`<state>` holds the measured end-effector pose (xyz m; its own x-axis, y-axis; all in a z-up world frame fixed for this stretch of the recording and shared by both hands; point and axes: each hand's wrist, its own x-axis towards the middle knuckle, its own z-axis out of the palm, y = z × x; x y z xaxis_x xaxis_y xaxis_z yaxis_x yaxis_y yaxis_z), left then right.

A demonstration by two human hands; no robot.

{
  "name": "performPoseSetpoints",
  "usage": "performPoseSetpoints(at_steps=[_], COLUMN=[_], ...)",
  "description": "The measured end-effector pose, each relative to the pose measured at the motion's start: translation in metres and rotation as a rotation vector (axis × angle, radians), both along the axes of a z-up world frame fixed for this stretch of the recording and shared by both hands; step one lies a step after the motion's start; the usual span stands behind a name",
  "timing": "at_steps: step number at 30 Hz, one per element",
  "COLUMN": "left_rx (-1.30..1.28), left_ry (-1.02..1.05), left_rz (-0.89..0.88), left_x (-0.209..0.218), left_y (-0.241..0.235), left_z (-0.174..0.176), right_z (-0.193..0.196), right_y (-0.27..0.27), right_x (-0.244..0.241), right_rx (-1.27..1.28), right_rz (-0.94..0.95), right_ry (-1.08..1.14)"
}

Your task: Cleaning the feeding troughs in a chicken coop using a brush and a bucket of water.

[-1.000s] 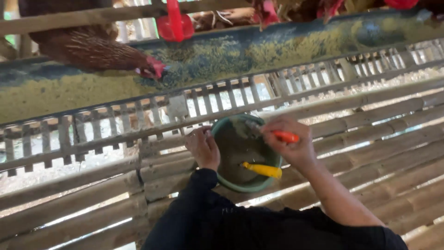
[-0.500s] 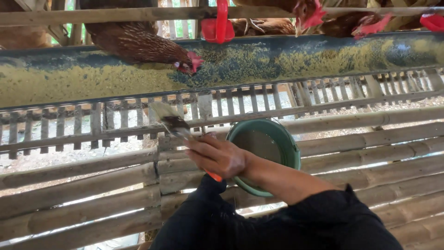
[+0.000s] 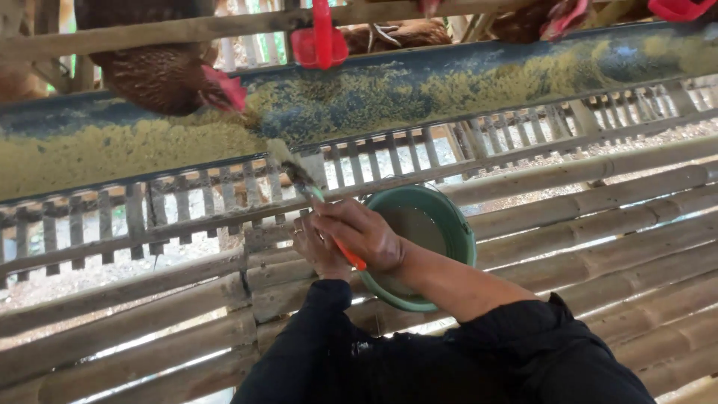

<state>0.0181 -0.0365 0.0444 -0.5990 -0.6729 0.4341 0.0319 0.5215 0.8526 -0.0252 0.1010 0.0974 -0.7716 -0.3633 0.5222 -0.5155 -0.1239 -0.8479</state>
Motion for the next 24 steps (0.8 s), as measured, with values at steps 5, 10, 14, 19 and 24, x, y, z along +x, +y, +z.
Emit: performPoseSetpoints(at_steps=[5, 10, 14, 19, 24], left_rx=[0.059, 0.079, 0.083, 0.081, 0.104], left_ry=[-0.058, -0.077, -0.097, -0.073, -0.043], left_rz=[0.012, 0.026, 0.024, -0.036, -0.192], left_x=[0.002, -0.002, -0.006, -0.006, -0.008], left_y=[-0.011, -0.010, -0.001, 0.002, 0.027], left_z=[-0.006, -0.020, -0.026, 0.003, 0.022], right_z=[0.030, 0.017, 0.023, 0.024, 0.031], right_y=[0.007, -0.012, -0.009, 0.052, 0.054], right_x=[-0.025, -0.005, -0.009, -0.048, -0.029], right_rx=[0.171, 0.063, 0.027, 0.126, 0.016], right_rz=[-0.389, -0.340, -0.302, -0.527, -0.640], right_ry=[0.625, 0.487, 0.487, 0.582, 0.553])
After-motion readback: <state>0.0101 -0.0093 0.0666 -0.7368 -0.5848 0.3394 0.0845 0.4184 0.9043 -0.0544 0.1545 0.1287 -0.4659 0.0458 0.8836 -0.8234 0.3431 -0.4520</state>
